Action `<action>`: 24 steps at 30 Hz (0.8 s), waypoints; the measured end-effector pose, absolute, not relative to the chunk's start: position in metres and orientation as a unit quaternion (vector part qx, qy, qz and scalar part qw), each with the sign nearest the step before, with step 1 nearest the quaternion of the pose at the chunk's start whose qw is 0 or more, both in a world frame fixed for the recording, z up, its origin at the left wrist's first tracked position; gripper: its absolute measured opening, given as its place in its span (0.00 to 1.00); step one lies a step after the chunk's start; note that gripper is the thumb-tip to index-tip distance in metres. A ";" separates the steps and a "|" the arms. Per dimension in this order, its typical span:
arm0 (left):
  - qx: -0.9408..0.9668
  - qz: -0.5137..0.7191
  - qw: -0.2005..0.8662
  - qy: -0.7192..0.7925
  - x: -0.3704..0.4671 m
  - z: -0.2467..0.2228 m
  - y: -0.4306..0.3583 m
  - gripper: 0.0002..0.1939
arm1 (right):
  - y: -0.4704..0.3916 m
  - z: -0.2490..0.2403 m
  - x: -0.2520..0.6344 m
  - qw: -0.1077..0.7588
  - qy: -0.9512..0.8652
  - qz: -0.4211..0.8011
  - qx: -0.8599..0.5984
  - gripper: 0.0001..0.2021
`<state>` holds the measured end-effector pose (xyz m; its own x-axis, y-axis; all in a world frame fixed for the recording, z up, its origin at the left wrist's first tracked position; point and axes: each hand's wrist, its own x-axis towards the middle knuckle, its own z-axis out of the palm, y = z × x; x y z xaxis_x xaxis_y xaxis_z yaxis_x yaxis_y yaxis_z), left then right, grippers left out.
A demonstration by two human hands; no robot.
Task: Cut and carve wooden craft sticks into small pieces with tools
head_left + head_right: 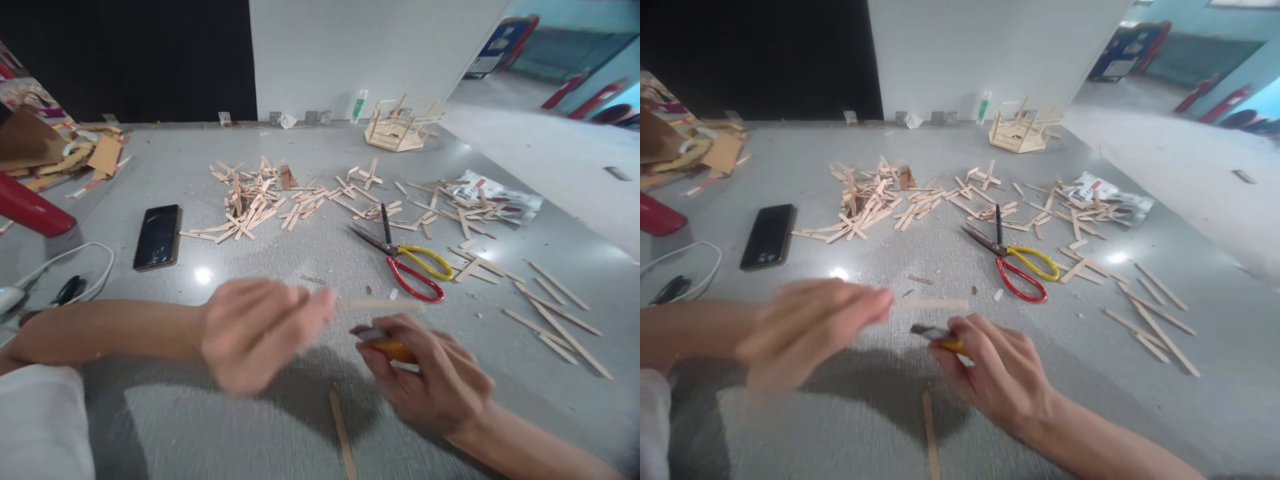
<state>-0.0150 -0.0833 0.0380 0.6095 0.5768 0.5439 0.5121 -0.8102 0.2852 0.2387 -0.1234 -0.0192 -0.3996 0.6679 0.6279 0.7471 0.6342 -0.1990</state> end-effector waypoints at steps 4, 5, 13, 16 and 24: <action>0.857 0.160 0.324 0.367 -0.007 0.038 -0.037 0.17 | -0.106 -0.003 0.241 0.278 -0.838 -0.104 -0.457 0.05; 0.830 0.107 0.408 0.365 -0.006 0.033 -0.026 0.18 | -0.102 -0.001 0.242 0.247 -0.842 -0.115 -0.465 0.06; 0.750 -0.004 0.526 0.401 0.000 -0.001 -0.004 0.09 | -0.087 -0.018 0.247 0.033 -0.859 0.011 -0.510 0.15; 0.761 0.005 0.526 0.380 0.000 -0.001 -0.004 0.11 | -0.082 -0.018 0.246 0.048 -0.866 0.076 -0.493 0.17; 0.748 0.014 0.547 0.375 -0.001 -0.006 0.001 0.18 | -0.074 -0.005 0.245 0.046 -0.901 0.045 -0.430 0.14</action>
<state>-0.0006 0.0008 -0.0057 0.7185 0.5760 -0.3900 0.5463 -0.1202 0.8289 0.2446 -0.0742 -0.0047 -0.6268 0.7780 0.0439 0.7698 0.6270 -0.1199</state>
